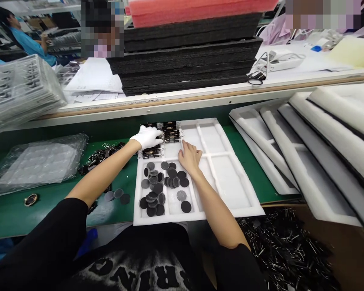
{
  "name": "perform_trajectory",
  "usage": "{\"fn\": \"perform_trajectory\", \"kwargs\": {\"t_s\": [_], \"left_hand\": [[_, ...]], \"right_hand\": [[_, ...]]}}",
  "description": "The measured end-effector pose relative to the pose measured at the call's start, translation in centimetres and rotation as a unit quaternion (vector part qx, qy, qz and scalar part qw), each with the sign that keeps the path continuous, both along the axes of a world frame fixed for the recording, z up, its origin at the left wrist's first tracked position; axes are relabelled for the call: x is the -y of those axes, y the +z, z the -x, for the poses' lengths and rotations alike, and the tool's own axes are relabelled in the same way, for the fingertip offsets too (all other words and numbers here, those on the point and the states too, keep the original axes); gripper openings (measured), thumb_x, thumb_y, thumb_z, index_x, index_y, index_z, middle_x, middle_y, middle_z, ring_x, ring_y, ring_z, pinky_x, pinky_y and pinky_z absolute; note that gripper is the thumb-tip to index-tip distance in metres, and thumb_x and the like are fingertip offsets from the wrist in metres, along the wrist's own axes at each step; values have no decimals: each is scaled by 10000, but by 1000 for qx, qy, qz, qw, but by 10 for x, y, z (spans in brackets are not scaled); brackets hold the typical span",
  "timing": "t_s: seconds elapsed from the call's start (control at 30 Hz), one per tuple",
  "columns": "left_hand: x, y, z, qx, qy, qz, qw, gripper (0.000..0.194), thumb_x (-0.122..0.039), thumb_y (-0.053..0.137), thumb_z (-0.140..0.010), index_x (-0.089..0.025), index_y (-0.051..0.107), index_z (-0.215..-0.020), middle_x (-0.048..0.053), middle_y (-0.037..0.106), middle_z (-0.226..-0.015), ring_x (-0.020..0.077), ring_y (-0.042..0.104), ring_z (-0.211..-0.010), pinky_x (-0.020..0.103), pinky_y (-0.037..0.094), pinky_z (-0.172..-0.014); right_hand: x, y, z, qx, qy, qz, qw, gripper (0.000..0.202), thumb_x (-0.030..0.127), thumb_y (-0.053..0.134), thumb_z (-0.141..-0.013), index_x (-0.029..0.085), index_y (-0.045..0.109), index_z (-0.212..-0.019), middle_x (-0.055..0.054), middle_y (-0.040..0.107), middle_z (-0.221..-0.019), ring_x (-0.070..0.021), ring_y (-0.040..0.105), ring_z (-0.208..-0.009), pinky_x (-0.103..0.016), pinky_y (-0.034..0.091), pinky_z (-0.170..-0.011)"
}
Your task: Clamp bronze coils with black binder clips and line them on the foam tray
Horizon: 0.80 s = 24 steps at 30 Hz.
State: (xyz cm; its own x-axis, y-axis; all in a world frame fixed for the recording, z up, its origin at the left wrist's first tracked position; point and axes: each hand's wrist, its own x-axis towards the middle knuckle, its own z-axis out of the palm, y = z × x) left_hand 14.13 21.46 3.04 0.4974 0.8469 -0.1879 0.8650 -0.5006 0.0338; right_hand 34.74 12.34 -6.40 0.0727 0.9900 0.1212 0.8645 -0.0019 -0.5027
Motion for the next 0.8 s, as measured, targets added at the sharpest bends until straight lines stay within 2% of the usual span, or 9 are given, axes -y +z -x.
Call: {"fn": "perform_trajectory", "kwargs": {"t_s": [0.23, 0.4, 0.53, 0.67, 0.8], "left_hand": [[-11, 1, -5, 19, -19, 12, 1000, 367, -316, 441, -992, -247, 760, -1162, 85, 774, -1162, 281, 669, -1140, 518, 358, -1127], [-14, 5, -15, -3, -11, 24, 1000, 357, -444, 530, -1014, -172, 752, -1080, 91, 760, -1063, 265, 680, -1098, 560, 387, -1135], [-17, 7, -17, 0, -7, 29, 1000, 423, -533, 548, -1011, -161, 720, -1118, 83, 743, -1107, 229, 678, -1075, 493, 467, -1075], [-20, 9, -7, 8, -9, 21, 1000, 369, -409, 470, -993, -217, 764, -1107, 92, 766, -1142, 253, 689, -1047, 405, 485, -987], [-22, 9, 1, 3, -13, 13, 1000, 349, -383, 507, -912, -250, 788, -1068, 78, 776, -1146, 288, 686, -1067, 401, 469, -991]], "right_hand": [[1, 0, 1, 10, -11, 4, 1000, 632, 303, 365, -975, 126, 464, -1574, -183, 566, -1553, -366, 514, -1367, -556, 371, -1076], [0, -2, 1, 9, -19, 2, 1000, 653, 302, 367, -954, 127, 458, -1576, -180, 540, -1579, -371, 522, -1364, -562, 371, -1074], [-2, -4, 0, 3, -17, -1, 1000, 653, 304, 382, -942, 129, 474, -1565, -170, 414, -1676, -370, 522, -1370, -563, 379, -1077], [-4, -5, -2, -6, -13, -3, 1000, 647, 295, 401, -932, 142, 493, -1554, -159, 421, -1675, -372, 531, -1364, -566, 385, -1079], [-5, -6, -2, -19, -20, -9, 1000, 659, 277, 399, -912, 128, 490, -1548, -161, 432, -1666, -366, 518, -1379, -565, 387, -1084]]}}
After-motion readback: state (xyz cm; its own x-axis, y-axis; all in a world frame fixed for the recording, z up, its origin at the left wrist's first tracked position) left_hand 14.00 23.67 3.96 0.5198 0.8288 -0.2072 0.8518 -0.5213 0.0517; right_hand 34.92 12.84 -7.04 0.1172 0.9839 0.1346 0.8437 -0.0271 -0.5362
